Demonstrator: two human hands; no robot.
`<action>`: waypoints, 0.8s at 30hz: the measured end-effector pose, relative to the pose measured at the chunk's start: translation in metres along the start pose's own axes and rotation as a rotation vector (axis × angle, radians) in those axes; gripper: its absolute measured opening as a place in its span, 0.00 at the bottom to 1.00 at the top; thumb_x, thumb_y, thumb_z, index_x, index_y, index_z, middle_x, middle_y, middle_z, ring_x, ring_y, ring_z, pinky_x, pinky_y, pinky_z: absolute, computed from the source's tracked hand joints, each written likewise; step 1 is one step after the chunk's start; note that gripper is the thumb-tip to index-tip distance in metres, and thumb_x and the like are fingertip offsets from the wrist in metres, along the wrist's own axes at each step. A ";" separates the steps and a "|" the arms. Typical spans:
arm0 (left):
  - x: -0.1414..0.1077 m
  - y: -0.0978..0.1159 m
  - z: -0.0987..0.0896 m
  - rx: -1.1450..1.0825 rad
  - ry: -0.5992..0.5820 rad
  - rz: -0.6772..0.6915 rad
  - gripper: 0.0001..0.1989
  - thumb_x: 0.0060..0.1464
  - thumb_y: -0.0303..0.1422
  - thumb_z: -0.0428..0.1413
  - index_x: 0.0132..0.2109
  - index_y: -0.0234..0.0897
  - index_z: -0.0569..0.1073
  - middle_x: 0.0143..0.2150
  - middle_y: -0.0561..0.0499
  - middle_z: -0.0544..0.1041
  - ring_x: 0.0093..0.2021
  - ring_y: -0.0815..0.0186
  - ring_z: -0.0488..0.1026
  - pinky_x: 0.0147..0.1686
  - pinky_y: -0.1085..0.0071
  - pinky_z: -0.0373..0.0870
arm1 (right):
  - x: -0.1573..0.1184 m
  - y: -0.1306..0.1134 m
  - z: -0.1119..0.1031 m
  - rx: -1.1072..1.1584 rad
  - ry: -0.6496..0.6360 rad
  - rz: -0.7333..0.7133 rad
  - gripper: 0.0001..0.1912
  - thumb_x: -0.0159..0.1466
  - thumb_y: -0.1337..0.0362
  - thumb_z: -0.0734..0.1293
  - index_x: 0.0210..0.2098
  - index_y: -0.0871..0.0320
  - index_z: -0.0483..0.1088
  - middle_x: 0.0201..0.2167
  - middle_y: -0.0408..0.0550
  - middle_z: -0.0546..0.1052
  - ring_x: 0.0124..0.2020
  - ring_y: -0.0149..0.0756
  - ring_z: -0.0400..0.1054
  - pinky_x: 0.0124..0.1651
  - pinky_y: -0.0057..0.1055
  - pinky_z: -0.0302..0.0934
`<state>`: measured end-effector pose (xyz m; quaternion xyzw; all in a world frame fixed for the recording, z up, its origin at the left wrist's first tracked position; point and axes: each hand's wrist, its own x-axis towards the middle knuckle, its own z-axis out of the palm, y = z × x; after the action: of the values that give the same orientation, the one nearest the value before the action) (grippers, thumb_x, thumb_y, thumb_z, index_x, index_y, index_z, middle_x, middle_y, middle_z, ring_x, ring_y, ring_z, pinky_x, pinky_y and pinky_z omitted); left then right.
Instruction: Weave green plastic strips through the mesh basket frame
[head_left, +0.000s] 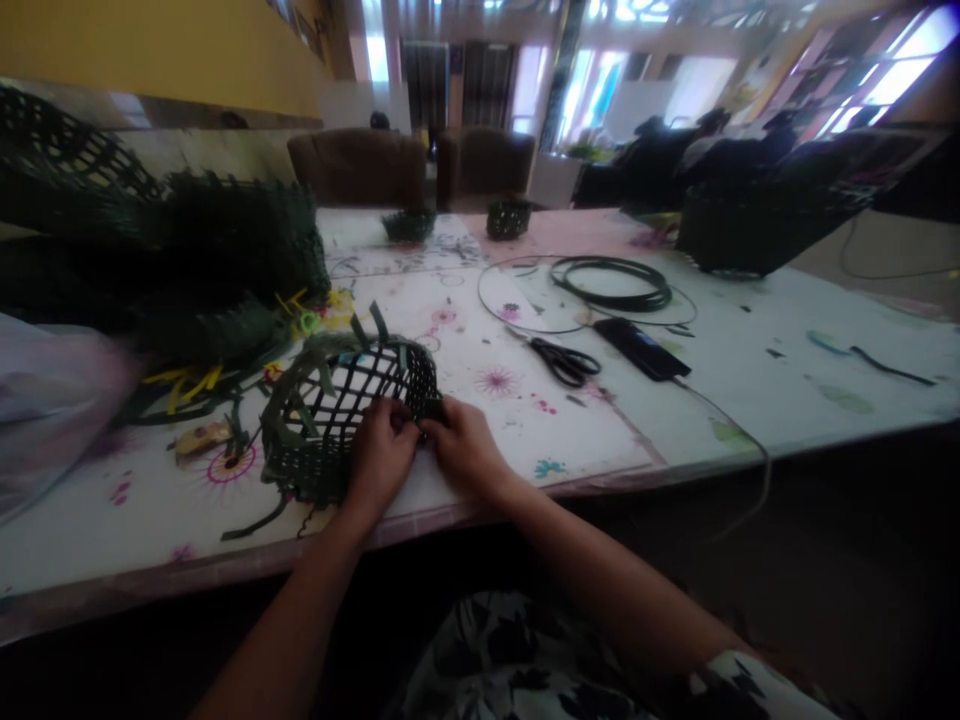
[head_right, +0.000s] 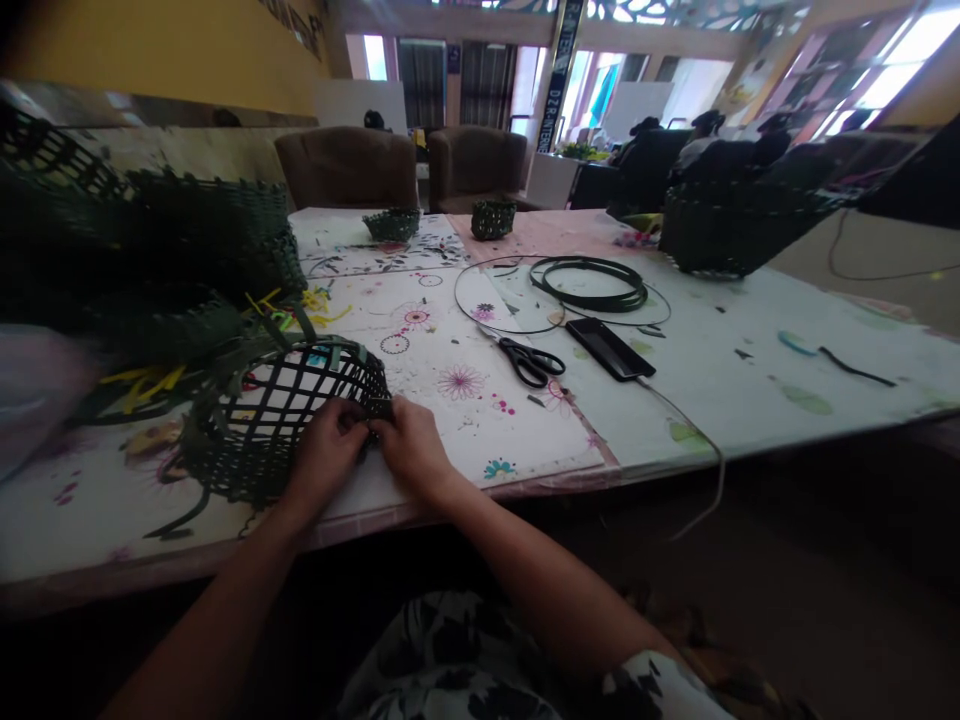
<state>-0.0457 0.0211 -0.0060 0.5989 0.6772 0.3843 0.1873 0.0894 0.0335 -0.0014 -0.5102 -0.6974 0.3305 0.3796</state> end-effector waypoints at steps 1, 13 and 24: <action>0.000 0.000 0.000 -0.003 -0.004 0.003 0.04 0.50 0.27 0.54 0.35 0.38 0.68 0.32 0.52 0.70 0.33 0.63 0.67 0.35 0.67 0.62 | 0.000 -0.001 0.001 -0.023 0.006 0.016 0.03 0.62 0.70 0.67 0.30 0.60 0.69 0.31 0.47 0.78 0.36 0.36 0.69 0.39 0.29 0.57; 0.001 -0.001 0.000 -0.015 0.007 -0.010 0.05 0.49 0.27 0.55 0.36 0.38 0.70 0.33 0.51 0.72 0.34 0.62 0.69 0.35 0.68 0.64 | -0.001 -0.006 -0.006 0.187 -0.147 0.134 0.05 0.62 0.69 0.65 0.29 0.58 0.67 0.17 0.40 0.70 0.20 0.32 0.66 0.26 0.26 0.58; 0.000 -0.002 -0.001 -0.039 -0.018 0.013 0.06 0.48 0.26 0.53 0.36 0.38 0.70 0.33 0.51 0.71 0.33 0.63 0.68 0.34 0.67 0.63 | 0.001 -0.008 0.001 -0.015 0.040 0.100 0.06 0.58 0.68 0.71 0.27 0.60 0.70 0.26 0.44 0.76 0.32 0.34 0.68 0.36 0.29 0.58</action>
<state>-0.0481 0.0205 -0.0067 0.6029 0.6640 0.3931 0.2027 0.0840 0.0325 0.0053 -0.5537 -0.6659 0.3334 0.3727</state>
